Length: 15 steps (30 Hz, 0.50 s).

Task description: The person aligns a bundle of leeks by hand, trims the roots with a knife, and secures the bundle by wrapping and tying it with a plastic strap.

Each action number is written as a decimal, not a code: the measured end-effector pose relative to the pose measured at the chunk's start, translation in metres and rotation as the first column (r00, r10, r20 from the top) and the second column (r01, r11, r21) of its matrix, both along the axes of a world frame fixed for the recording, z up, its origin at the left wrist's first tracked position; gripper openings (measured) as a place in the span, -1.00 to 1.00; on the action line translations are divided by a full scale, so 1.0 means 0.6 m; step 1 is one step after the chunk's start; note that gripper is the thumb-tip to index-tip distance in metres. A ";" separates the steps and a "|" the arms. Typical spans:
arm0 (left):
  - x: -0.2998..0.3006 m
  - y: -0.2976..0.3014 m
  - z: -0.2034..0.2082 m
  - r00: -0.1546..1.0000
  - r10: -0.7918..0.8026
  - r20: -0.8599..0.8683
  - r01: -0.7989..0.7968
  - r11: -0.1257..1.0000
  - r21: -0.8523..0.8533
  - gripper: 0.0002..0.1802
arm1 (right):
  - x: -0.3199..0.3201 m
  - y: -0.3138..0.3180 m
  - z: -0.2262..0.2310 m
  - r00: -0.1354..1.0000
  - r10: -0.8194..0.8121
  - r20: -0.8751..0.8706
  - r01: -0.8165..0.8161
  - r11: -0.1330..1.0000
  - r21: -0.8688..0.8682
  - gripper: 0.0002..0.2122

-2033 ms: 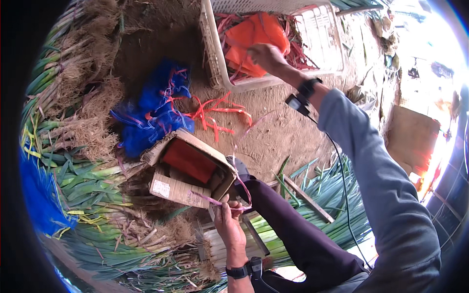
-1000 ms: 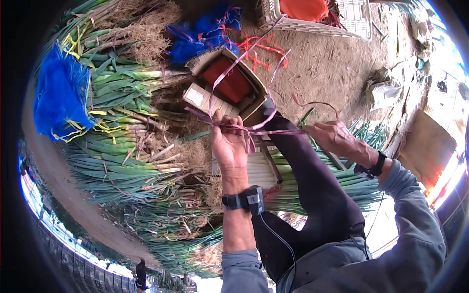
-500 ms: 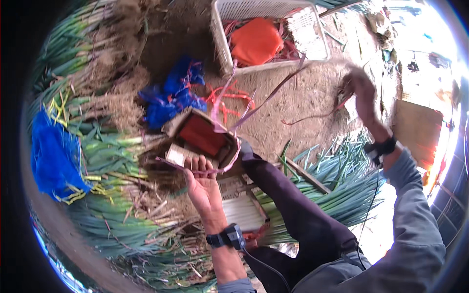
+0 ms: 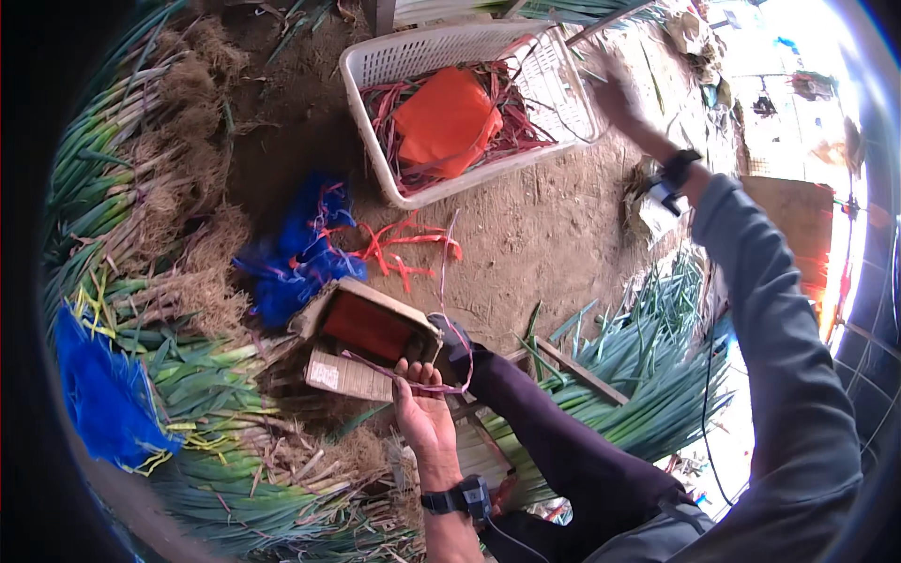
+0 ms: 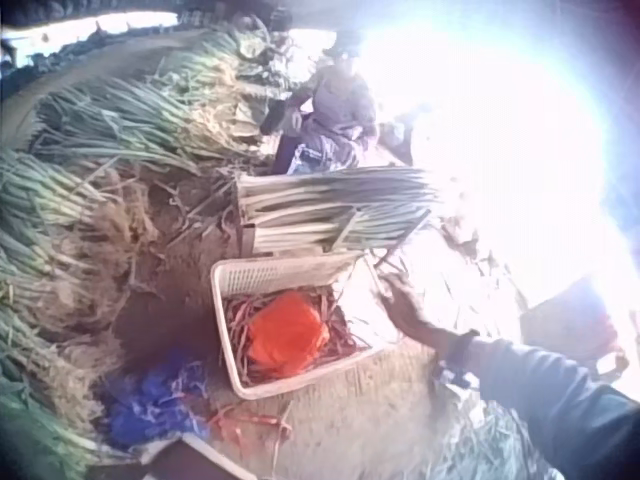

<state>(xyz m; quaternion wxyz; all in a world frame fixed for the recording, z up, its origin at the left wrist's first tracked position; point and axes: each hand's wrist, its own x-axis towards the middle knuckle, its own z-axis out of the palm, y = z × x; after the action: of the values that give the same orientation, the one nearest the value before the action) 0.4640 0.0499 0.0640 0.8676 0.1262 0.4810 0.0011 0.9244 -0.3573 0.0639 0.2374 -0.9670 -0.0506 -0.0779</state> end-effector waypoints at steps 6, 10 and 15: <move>-0.013 -0.009 -0.031 0.940 -0.246 -0.236 0.304 0.919 0.252 -0.62 | -0.111 0.378 -0.245 0.707 0.231 -0.668 -0.001 0.945 0.326 -0.76; 0.008 -0.021 -0.050 0.754 -0.465 -0.464 0.656 0.572 0.492 -0.58 | -0.140 0.453 -0.367 0.623 0.340 -0.705 -0.115 0.931 0.347 -0.71; 0.041 -0.022 -0.051 0.804 -0.427 -0.414 0.579 0.720 0.382 -0.64 | -0.103 0.466 -0.445 0.299 0.459 -0.836 -0.423 0.850 0.315 -0.67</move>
<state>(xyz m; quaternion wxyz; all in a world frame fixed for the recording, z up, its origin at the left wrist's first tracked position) 0.4884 0.0368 0.0333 0.6901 0.4679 0.5356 -0.1343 0.8626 -0.0780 -0.2032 0.2558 -0.8021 -0.1795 0.5089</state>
